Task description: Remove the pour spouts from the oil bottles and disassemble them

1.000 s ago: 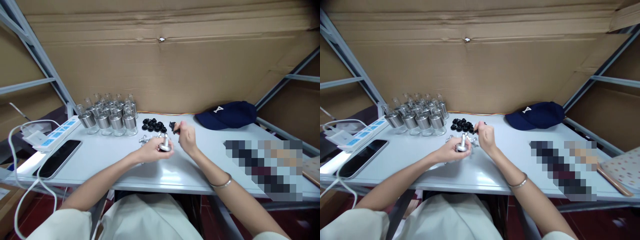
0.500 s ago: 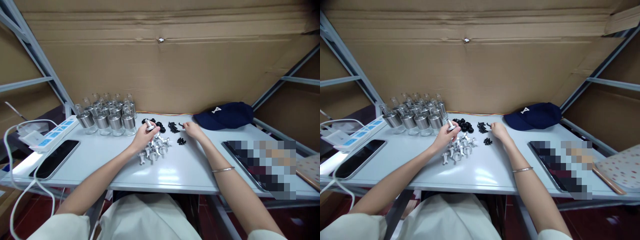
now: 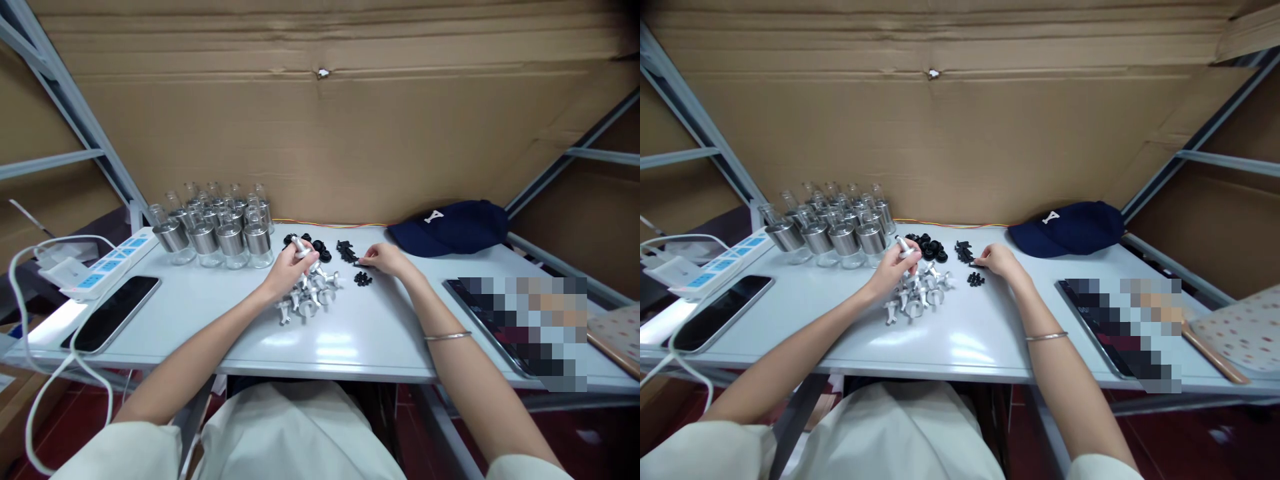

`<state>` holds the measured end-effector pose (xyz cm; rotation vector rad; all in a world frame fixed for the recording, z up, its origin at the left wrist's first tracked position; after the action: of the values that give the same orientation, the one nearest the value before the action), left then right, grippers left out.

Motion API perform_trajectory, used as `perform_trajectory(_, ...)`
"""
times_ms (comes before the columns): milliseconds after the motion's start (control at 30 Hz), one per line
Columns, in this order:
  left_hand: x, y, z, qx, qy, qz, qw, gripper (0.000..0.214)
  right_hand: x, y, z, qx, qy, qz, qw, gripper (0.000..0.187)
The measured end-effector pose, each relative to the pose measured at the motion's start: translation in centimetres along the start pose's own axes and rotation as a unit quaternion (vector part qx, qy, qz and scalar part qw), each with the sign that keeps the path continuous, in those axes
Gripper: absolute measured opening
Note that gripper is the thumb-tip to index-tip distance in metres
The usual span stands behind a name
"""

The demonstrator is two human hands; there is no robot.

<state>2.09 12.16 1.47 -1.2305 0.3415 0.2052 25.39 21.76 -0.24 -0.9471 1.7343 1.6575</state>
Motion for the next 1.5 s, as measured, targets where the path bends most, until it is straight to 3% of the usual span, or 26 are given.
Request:
perform_trajectory(133,0.1,0.0,-0.1,-0.017,0.005,-0.004,1.0,0.028,-0.1,0.2,0.0,0.005,-0.024,0.024,0.999,0.022)
perform_trajectory(333,0.2,0.4,-0.1,-0.009,0.011,0.002,1.0,0.031,-0.2,0.3,-0.3,-0.007,0.034,0.098,0.995,0.047)
perform_trajectory(500,0.2,0.3,0.1,0.019,0.006,-0.026,0.999,0.024,0.3,0.3,0.0,-0.035,0.019,0.133,0.99,0.044)
perform_trajectory(633,0.2,0.2,0.0,0.013,0.043,-0.027,0.999,0.024,-0.1,1.0,-0.6,-0.069,-0.01,0.146,0.987,0.033)
perform_trajectory(700,0.2,0.3,-0.1,0.007,0.067,-0.032,0.997,0.021,-0.1,1.9,-1.4,-0.13,0.007,0.205,0.97,0.027)
perform_trajectory(800,0.2,0.6,-0.2,0.014,0.089,-0.02,0.996,0.019,0.7,3.8,-3.1,-0.227,0.084,0.326,0.914,0.032)
perform_trajectory(867,0.3,0.7,-0.2,0.02,0.092,-0.004,0.996,0.023,1.7,5.0,-4.4,-0.268,0.08,0.351,0.894,0.036)
perform_trajectory(933,0.3,0.5,-0.2,0.023,0.095,-0.001,0.995,0.026,2.6,6.0,-5.6,-0.32,0.025,0.343,0.883,0.039)
perform_trajectory(1067,0.4,0.0,-0.2,0.023,0.107,-0.009,0.994,0.028,3.9,6.8,-6.7,-0.397,0.011,0.275,0.876,0.034)
perform_trajectory(1367,0.9,0.1,-0.7,0.046,0.139,0.029,0.989,0.033,3.8,6.5,-6.2,-0.429,-0.012,0.215,0.877,0.039)
perform_trajectory(1500,0.4,-0.3,-0.8,0.097,0.101,0.189,0.972,0.027,3.5,6.7,-6.4,-0.467,-0.047,0.201,0.86,0.041)
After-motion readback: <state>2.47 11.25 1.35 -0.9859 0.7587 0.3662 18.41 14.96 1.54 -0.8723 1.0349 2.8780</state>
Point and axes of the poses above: each hand's wrist, its own z-axis towards the middle knuckle, its own x-axis out of the palm, y = z × x, the point moved 1 cm from there along z, towards the middle knuckle, and after that the axes turned 15 degrees about z, right-handed, at the moved point
